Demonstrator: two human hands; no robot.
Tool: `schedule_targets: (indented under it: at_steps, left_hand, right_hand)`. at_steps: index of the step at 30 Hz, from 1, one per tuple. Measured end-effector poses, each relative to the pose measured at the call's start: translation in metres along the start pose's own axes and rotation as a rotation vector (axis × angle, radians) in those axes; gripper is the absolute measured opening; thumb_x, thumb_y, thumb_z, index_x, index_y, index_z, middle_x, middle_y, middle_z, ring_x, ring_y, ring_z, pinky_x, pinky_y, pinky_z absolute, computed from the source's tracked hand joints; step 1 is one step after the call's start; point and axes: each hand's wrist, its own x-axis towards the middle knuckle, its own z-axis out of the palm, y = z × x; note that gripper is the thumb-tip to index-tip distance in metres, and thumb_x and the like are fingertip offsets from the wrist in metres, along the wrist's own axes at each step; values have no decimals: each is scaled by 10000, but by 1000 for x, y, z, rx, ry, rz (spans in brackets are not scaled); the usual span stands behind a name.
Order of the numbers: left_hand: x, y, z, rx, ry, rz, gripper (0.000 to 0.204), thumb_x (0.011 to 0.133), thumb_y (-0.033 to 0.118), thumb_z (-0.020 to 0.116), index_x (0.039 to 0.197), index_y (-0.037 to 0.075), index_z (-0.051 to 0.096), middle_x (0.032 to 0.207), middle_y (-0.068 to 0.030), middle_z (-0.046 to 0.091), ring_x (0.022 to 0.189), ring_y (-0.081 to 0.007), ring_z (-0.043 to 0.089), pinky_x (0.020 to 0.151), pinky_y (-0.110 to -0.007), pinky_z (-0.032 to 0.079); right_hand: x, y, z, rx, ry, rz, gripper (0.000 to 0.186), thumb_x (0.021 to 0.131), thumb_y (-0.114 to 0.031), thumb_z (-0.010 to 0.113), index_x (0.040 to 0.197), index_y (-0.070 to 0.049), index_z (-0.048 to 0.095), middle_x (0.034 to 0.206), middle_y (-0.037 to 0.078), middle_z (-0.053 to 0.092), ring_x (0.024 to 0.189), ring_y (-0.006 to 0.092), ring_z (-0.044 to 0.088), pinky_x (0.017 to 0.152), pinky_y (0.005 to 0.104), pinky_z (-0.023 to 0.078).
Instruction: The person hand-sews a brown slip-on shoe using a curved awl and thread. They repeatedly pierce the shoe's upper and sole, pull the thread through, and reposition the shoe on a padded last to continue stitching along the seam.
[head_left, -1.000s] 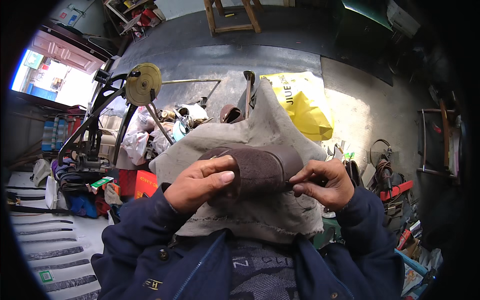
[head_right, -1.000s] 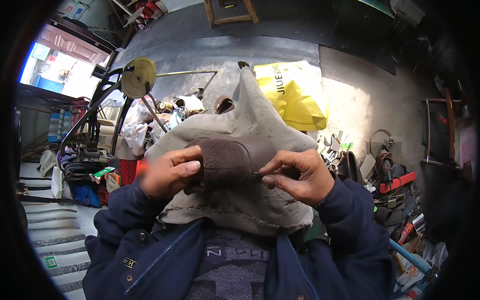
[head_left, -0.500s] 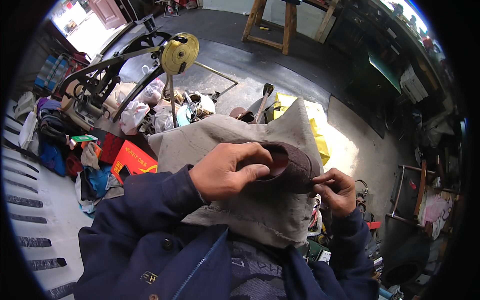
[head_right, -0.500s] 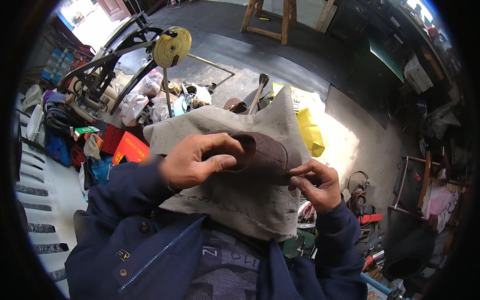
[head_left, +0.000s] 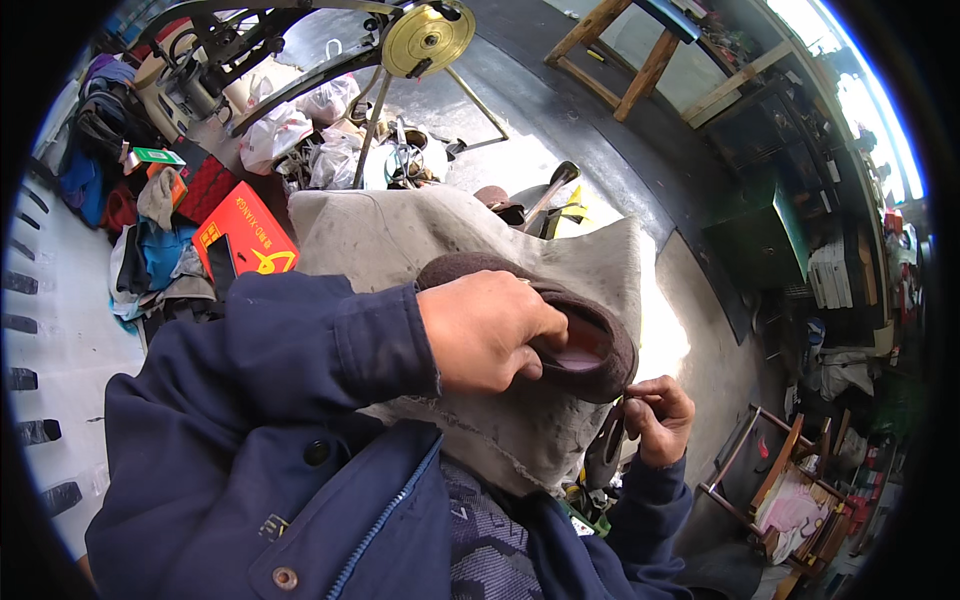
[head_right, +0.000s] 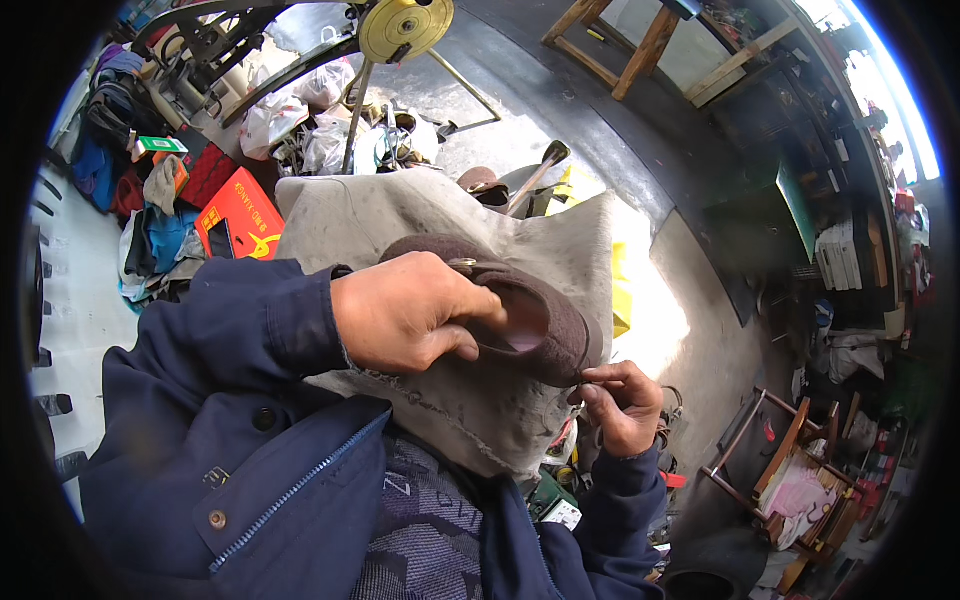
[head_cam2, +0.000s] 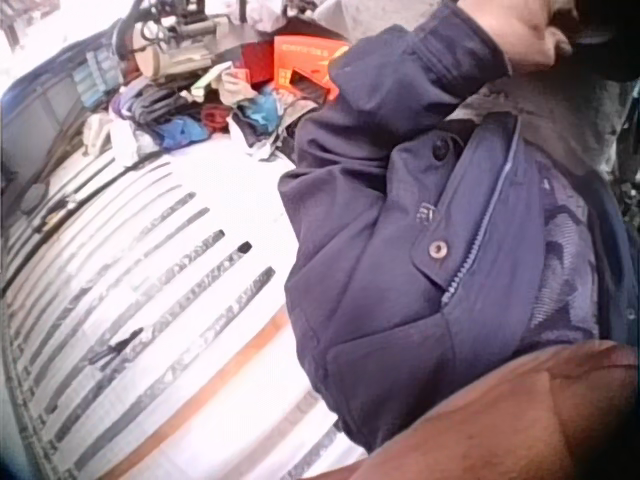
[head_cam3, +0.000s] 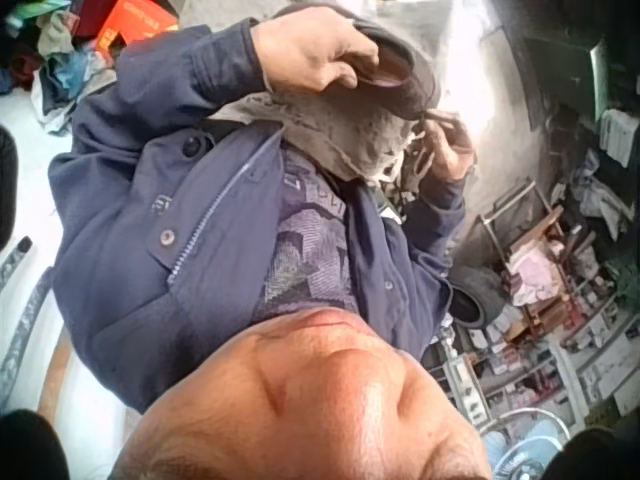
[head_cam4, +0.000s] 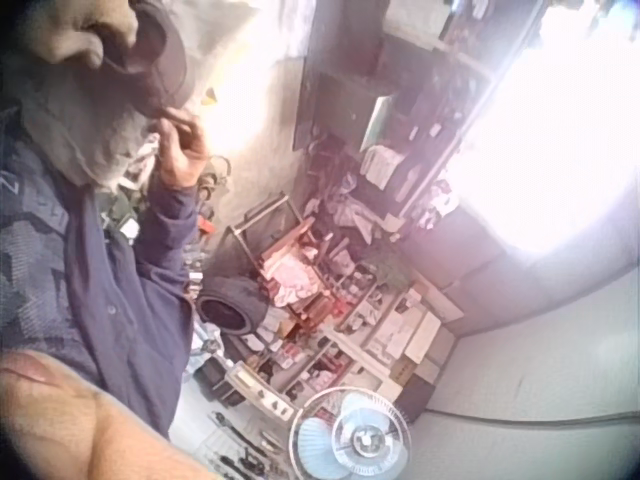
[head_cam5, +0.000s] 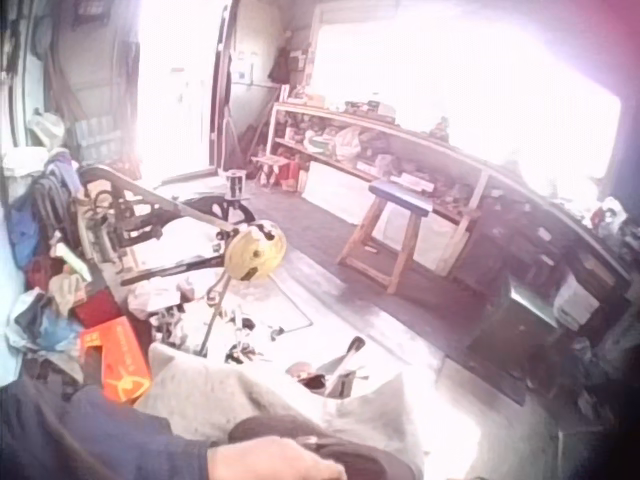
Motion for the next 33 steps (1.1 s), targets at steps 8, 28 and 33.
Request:
schedule_targets:
  at_steps: [8, 28, 33]
  left_hand:
    - [-6, 7, -13, -31, 103, -63, 75, 923, 60, 724, 934, 4, 675, 976, -155, 736, 928, -303, 722, 812, -372, 557]
    - [44, 0, 28, -156, 37, 18, 270, 936, -45, 524, 1113, -15, 725, 1015, -225, 756, 938, -310, 750, 855, -352, 561]
    - [48, -4, 34, -664, -30, -255, 293, 986, -50, 559, 1231, -66, 718, 1177, -59, 776, 1065, -112, 676, 993, -275, 518]
  right_hand:
    - [5, 4, 3, 7, 9, -31, 161, 955, -81, 742, 1066, 10, 669, 798, 109, 739, 586, 74, 583, 532, 216, 438]
    - [13, -8, 9, -9, -51, -52, 112, 951, 15, 739, 1062, 28, 739, 892, 66, 757, 795, 109, 719, 741, 251, 572]
    - [14, -16, 8, 35, -84, -5, 103, 966, -29, 746, 1063, 5, 744, 848, 56, 750, 751, 91, 698, 708, 247, 551]
